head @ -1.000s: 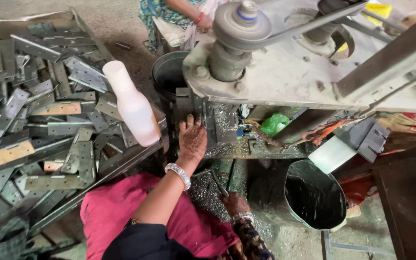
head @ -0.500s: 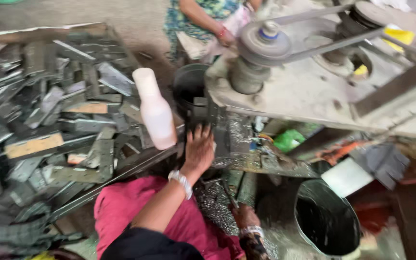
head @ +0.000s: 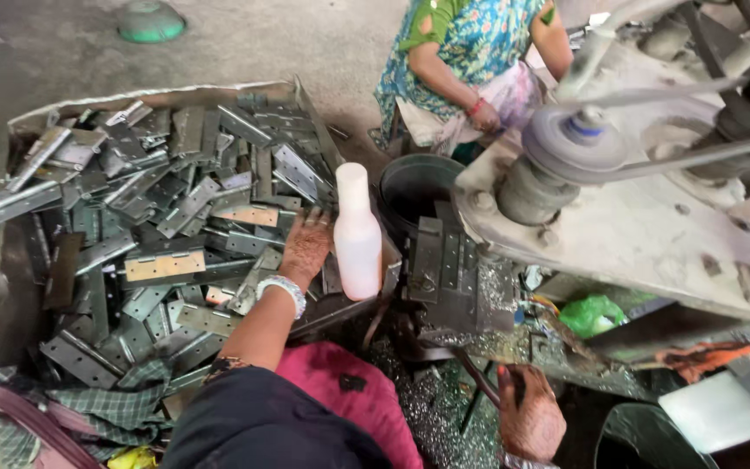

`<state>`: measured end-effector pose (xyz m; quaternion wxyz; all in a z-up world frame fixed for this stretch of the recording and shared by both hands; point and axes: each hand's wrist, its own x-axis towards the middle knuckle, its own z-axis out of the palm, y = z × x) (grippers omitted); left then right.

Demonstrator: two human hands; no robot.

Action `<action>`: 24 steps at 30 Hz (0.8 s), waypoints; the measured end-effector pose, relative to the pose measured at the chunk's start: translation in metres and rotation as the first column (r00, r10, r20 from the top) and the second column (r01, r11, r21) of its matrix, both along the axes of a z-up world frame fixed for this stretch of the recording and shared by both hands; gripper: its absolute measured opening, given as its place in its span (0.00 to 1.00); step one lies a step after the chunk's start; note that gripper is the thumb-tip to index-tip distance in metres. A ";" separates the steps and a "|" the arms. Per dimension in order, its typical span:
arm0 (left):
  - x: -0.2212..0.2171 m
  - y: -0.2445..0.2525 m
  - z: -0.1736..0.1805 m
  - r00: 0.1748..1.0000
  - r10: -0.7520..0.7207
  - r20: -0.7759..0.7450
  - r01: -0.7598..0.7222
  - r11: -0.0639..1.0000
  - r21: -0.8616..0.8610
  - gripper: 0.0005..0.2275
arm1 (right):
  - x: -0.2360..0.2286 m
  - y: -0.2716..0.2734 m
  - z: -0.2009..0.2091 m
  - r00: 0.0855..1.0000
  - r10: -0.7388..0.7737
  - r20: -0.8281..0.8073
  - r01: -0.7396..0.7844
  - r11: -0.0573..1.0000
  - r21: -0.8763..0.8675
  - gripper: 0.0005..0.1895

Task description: The person repeatedly picks up metal hinges from a pile and presses them against a rotating grinding wheel to smooth the edges. After each grind, the hinge is placed into a metal bin. The process is continuous and repetitive throughout the clip.

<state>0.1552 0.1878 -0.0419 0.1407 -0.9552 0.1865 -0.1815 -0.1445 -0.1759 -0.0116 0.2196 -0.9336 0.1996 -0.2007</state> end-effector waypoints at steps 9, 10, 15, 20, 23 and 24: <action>-0.017 0.043 0.012 0.990 -0.074 -0.117 0.079 0.996 0.041 0.13 | -0.001 -0.020 -0.030 0.998 0.051 -0.048 -0.051 0.999 -0.013 0.19; -0.028 0.052 0.018 0.987 -0.078 -0.138 0.078 0.997 -0.005 0.12 | 0.002 -0.019 -0.029 0.996 0.029 -0.086 -0.029 1.000 0.002 0.18; -0.094 0.084 0.063 0.997 0.026 -0.079 -0.039 0.985 -0.167 0.06 | 0.006 -0.010 -0.010 0.998 0.047 -0.029 -0.046 0.998 0.048 0.15; -0.137 0.056 0.064 0.890 -0.058 -0.452 -0.166 0.883 -0.440 0.12 | 0.006 0.000 0.002 0.999 0.044 0.025 -0.044 0.999 -0.024 0.13; -0.141 -0.024 0.030 0.879 -0.267 -0.394 -0.111 0.689 -0.716 0.18 | 0.007 0.006 0.013 0.999 0.017 -0.045 -0.015 0.999 0.052 0.15; -0.141 -0.055 0.018 0.912 -0.410 -0.014 0.229 0.538 -0.811 0.21 | 0.005 0.006 0.017 0.998 0.042 -0.038 -0.041 0.998 0.047 0.14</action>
